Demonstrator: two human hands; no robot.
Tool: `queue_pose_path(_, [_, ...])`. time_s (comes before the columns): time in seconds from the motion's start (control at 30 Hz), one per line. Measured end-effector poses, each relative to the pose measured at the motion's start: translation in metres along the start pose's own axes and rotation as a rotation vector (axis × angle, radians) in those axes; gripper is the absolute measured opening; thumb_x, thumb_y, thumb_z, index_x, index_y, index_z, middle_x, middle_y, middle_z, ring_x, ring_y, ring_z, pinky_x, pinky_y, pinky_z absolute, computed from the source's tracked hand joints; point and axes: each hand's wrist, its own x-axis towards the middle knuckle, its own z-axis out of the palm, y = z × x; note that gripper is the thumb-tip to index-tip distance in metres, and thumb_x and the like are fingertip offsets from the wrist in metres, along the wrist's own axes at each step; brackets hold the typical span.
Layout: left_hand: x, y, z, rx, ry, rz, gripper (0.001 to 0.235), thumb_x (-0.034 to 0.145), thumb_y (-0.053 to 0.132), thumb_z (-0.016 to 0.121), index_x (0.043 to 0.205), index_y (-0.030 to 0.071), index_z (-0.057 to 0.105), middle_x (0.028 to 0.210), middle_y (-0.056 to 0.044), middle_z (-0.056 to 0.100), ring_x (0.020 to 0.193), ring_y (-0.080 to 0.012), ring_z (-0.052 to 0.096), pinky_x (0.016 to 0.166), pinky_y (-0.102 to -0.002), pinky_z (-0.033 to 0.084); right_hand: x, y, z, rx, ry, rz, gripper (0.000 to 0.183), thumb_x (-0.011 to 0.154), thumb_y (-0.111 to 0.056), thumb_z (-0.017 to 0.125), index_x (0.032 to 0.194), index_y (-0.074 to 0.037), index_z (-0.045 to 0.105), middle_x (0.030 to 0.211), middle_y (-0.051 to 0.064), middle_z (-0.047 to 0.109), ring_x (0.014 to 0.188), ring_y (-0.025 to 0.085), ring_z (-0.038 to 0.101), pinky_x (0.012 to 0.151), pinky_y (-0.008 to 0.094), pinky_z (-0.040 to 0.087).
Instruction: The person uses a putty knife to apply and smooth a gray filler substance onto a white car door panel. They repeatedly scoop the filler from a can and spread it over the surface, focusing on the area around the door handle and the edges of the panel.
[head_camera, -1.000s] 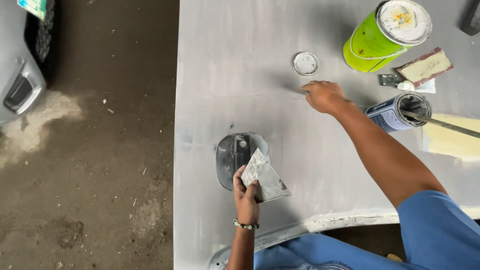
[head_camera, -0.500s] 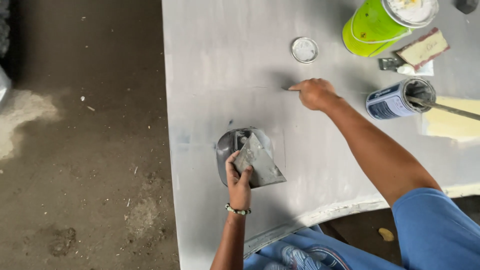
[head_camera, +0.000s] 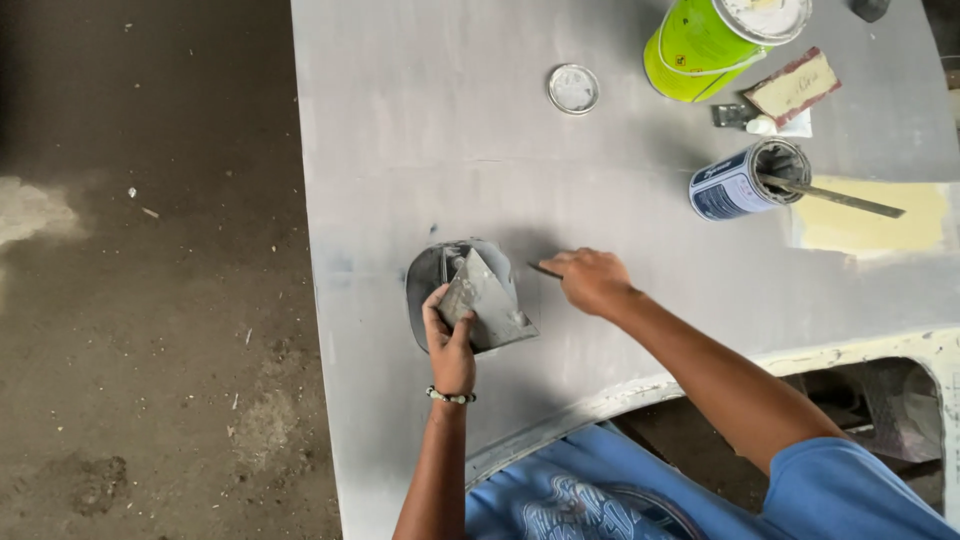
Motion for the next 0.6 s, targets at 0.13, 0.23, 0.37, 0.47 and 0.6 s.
queue_pose_path(0.13, [-0.010, 0.000, -0.007, -0.022, 0.010, -0.019, 0.049, 0.094, -0.005, 0.055, 0.141, 0.005, 0.048, 0.128, -0.006, 0.056, 0.114, -0.0147, 0.052, 0.100, -0.028, 0.042, -0.031, -0.016, 0.024, -0.011, -0.003, -0.045, 0.056, 0.095, -0.002, 0.044, 0.145, -0.023, 0.056, 0.142, 0.003, 0.059, 0.126, 0.025, 0.058, 0.104, 0.042, 0.048])
queue_pose_path(0.23, [-0.014, -0.004, -0.016, -0.035, 0.023, -0.026, 0.048, 0.093, -0.005, 0.056, 0.140, 0.005, 0.047, 0.129, -0.005, 0.057, 0.116, -0.0147, 0.052, 0.102, -0.029, 0.042, -0.050, -0.025, 0.051, 0.023, 0.021, -0.076, 0.053, 0.094, -0.005, 0.046, 0.144, -0.021, 0.056, 0.137, 0.005, 0.061, 0.125, 0.026, 0.058, 0.103, 0.041, 0.049])
queue_pose_path(0.37, [-0.022, -0.009, -0.029, -0.042, 0.057, -0.036, 0.050, 0.092, -0.004, 0.057, 0.140, 0.007, 0.048, 0.130, -0.006, 0.055, 0.117, -0.0144, 0.052, 0.103, -0.029, 0.041, -0.075, -0.035, 0.075, 0.009, -0.027, -0.114, 0.051, 0.092, -0.007, 0.049, 0.140, -0.021, 0.059, 0.131, 0.005, 0.064, 0.121, 0.026, 0.060, 0.099, 0.042, 0.051])
queue_pose_path(0.47, [-0.023, -0.004, -0.036, -0.061, 0.068, -0.047, 0.049, 0.093, -0.003, 0.057, 0.140, 0.007, 0.047, 0.129, -0.006, 0.056, 0.116, -0.0153, 0.052, 0.103, -0.030, 0.042, -0.086, -0.032, 0.057, 0.209, -0.086, -0.018, 0.044, 0.096, -0.013, 0.051, 0.135, -0.026, 0.065, 0.126, 0.004, 0.069, 0.104, 0.023, 0.068, 0.095, 0.039, 0.053])
queue_pose_path(0.6, [-0.031, -0.009, -0.037, -0.020, 0.094, 0.014, 0.049, 0.093, -0.003, 0.058, 0.140, 0.006, 0.049, 0.130, -0.007, 0.055, 0.117, -0.0159, 0.051, 0.104, -0.029, 0.041, -0.108, -0.029, 0.000, 0.903, -0.022, 0.309, 0.040, 0.100, -0.021, 0.062, 0.139, -0.021, 0.069, 0.095, 0.020, 0.075, 0.067, 0.021, 0.056, 0.075, 0.043, 0.053])
